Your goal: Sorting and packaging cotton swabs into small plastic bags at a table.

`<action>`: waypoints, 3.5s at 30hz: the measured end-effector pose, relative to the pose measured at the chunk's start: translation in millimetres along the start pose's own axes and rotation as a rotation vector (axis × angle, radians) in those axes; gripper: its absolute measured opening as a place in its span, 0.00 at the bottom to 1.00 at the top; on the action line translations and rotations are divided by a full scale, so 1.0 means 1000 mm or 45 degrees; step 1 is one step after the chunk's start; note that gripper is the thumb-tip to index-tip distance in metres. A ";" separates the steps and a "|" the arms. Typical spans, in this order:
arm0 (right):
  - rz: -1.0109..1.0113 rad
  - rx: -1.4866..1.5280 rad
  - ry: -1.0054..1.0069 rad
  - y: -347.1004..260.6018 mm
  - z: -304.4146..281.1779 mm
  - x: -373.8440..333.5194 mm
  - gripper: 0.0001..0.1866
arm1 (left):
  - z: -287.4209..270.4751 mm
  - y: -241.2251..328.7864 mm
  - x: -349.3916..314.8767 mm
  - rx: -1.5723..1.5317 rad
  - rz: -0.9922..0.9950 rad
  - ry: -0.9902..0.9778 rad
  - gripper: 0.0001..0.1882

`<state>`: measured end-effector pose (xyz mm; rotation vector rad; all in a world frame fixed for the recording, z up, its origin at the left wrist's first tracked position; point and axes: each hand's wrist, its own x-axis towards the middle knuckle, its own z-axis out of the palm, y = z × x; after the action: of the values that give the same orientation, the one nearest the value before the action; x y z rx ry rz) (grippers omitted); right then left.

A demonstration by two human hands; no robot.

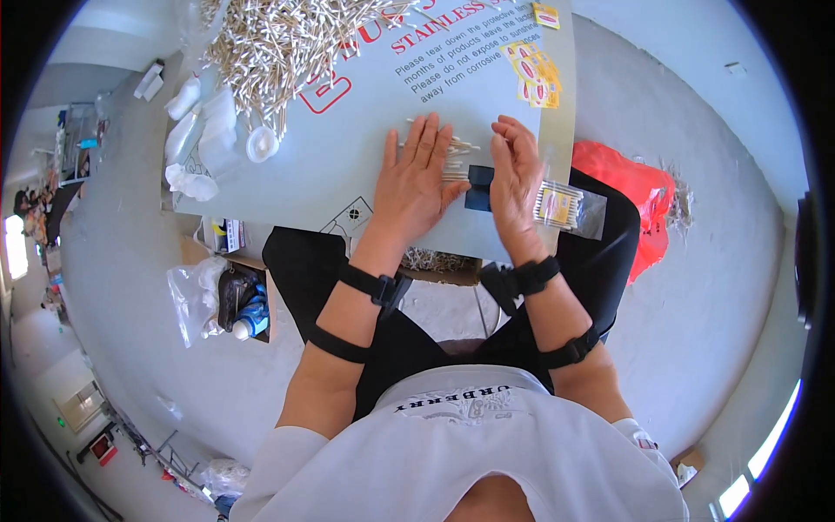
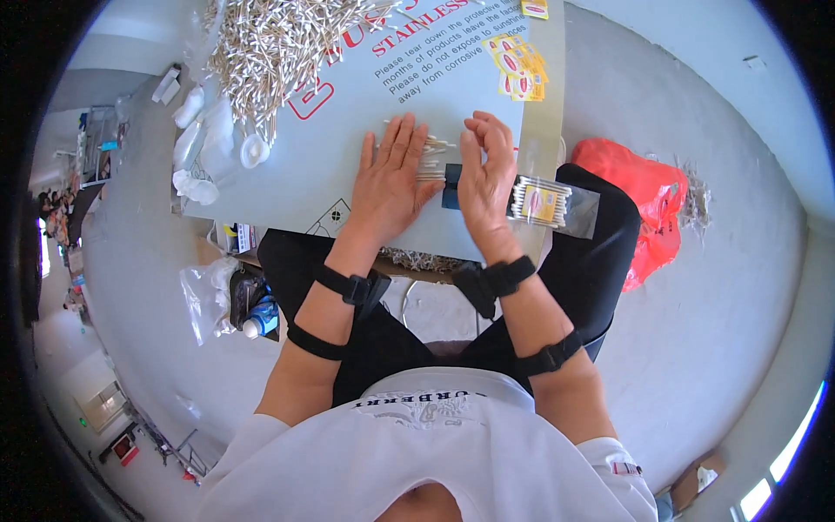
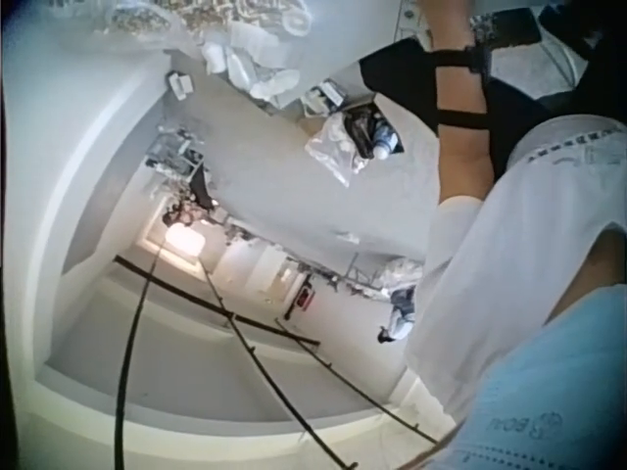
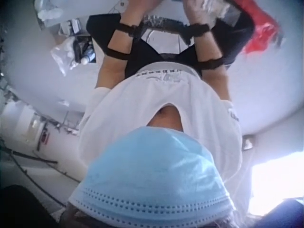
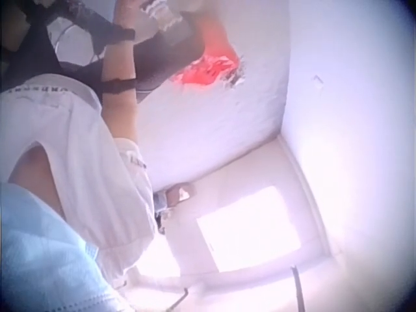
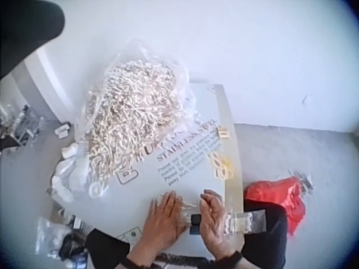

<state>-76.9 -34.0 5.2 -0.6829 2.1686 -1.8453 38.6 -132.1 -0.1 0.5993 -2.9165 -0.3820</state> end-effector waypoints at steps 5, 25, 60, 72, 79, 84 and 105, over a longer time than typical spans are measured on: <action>-0.081 0.224 0.070 0.010 0.007 -0.035 0.15 | 0.007 0.007 -0.008 -0.045 -0.067 0.030 0.38; 0.278 0.929 0.115 0.021 0.008 -0.025 0.19 | 0.003 0.008 -0.002 0.011 0.035 -0.061 0.42; 0.144 0.671 0.111 0.021 -0.017 -0.033 0.15 | 0.017 0.033 -0.009 -1.391 -0.208 0.496 0.23; -0.200 -0.651 -0.310 0.011 -0.048 -0.021 0.05 | 0.017 0.045 -0.028 -0.072 0.001 0.021 0.45; -0.220 -0.834 -0.348 0.014 -0.046 -0.012 0.03 | 0.019 0.044 -0.028 -0.035 0.009 0.006 0.45; -0.257 -0.567 -0.484 0.012 -0.058 -0.011 0.03 | 0.017 0.044 -0.028 -0.076 -0.014 -0.032 0.44; -0.016 -1.072 -0.616 0.001 -0.046 0.010 0.05 | 0.018 0.043 -0.029 -0.032 0.031 0.020 0.43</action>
<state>-106.0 1.5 13.8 -1.1332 2.4991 -0.5776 45.4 -78.4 -7.9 0.5605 -2.8967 -0.4080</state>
